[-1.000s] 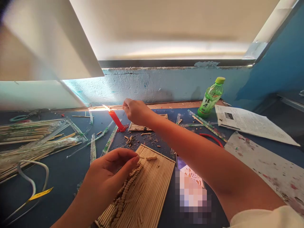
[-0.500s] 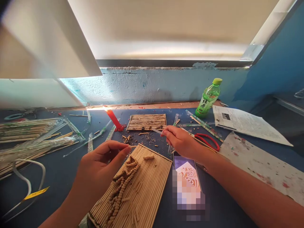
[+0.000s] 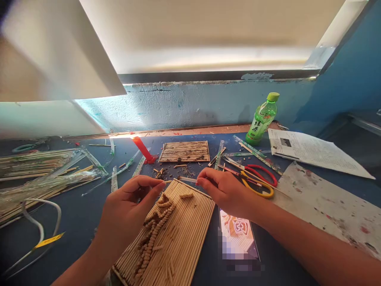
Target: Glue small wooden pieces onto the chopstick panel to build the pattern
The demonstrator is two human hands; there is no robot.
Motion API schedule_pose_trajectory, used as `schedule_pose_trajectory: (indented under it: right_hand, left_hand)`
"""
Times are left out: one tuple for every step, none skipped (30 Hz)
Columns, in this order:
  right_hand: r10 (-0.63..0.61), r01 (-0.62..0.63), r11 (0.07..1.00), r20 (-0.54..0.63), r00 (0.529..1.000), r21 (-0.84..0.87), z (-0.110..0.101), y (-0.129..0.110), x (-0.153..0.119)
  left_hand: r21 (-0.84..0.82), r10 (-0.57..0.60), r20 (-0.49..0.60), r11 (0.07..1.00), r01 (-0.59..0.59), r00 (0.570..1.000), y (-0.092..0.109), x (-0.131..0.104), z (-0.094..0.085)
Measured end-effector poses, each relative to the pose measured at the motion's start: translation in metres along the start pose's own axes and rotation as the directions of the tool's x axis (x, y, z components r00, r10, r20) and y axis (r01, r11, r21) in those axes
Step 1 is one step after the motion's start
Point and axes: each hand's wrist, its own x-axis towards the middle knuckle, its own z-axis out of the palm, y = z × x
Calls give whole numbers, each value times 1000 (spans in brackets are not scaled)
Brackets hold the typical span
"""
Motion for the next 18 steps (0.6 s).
schedule_pose_trajectory:
  right_hand:
    - [-4,4,1000,16,1000,5,1,0,0]
    - [-3,3,1000,32,999,13,1,0,-1]
    - [1,-2,1000,44,999,23,2,0,-1]
    - [6,-8,999,55,998,36,3,0,-1]
    - [9,-12,999,66,998,50,3,-1,-1]
    - [11,-15,998,73,997,65,4,-2,-1]
    - [10,-17,997,78,997,78,4,-3,-1]
    - [9,-17,996,80,997,90,5,-3,-1]
    - [9,-17,995,83,997,98,5,-4,-1]
    - [7,-16,995,82,997,103,6,-4,-1]
    - [7,-15,994,82,997,106,6,-3,-2]
    - [6,-15,994,81,997,105,7,-3,-2]
    - [7,-15,994,82,997,104,7,-2,-2]
    - [7,-16,994,82,997,104,7,-2,-2]
    - [7,-16,995,83,997,103,8,-1,-2]
    - [6,-15,994,84,996,105,8,0,-2]
    - [5,-14,994,84,996,106,8,0,-1]
    - [4,-13,994,84,996,108,8,0,-1]
  left_hand:
    - [-4,7,-2,1000,-7,1000,0,0,1]
    - [-5,13,-2,1000,-13,1000,-1,0,1]
    - [-5,18,-1,1000,-18,1000,-1,-1,2]
    - [-6,23,2,1000,-23,1000,-1,-1,3]
    - [-6,27,3,1000,-27,1000,-1,-2,4]
    - [-6,29,3,1000,-29,1000,-2,-2,4]
    - [-8,31,2,999,-31,1000,-2,-3,4]
    - [-9,30,3,1000,-30,1000,-2,-3,4]
    - [-9,27,3,1000,-27,1000,-1,-3,4]
    - [-8,24,3,1000,-24,1000,-1,-3,4]
    - [-7,22,3,1000,-22,1000,-1,-3,4]
    - [-6,21,2,1000,-21,1000,-1,-3,4]
    - [-5,23,0,1000,-23,1000,0,-3,4]
    - [-1,25,-1,1000,-25,1000,0,-3,4]
    - [5,30,-4,1000,-30,1000,1,-3,4]
    - [9,33,-4,999,-33,999,1,-2,4]
    - [12,35,-3,999,-35,999,2,-2,4]
    - [12,36,-2,999,-36,999,2,-2,5]
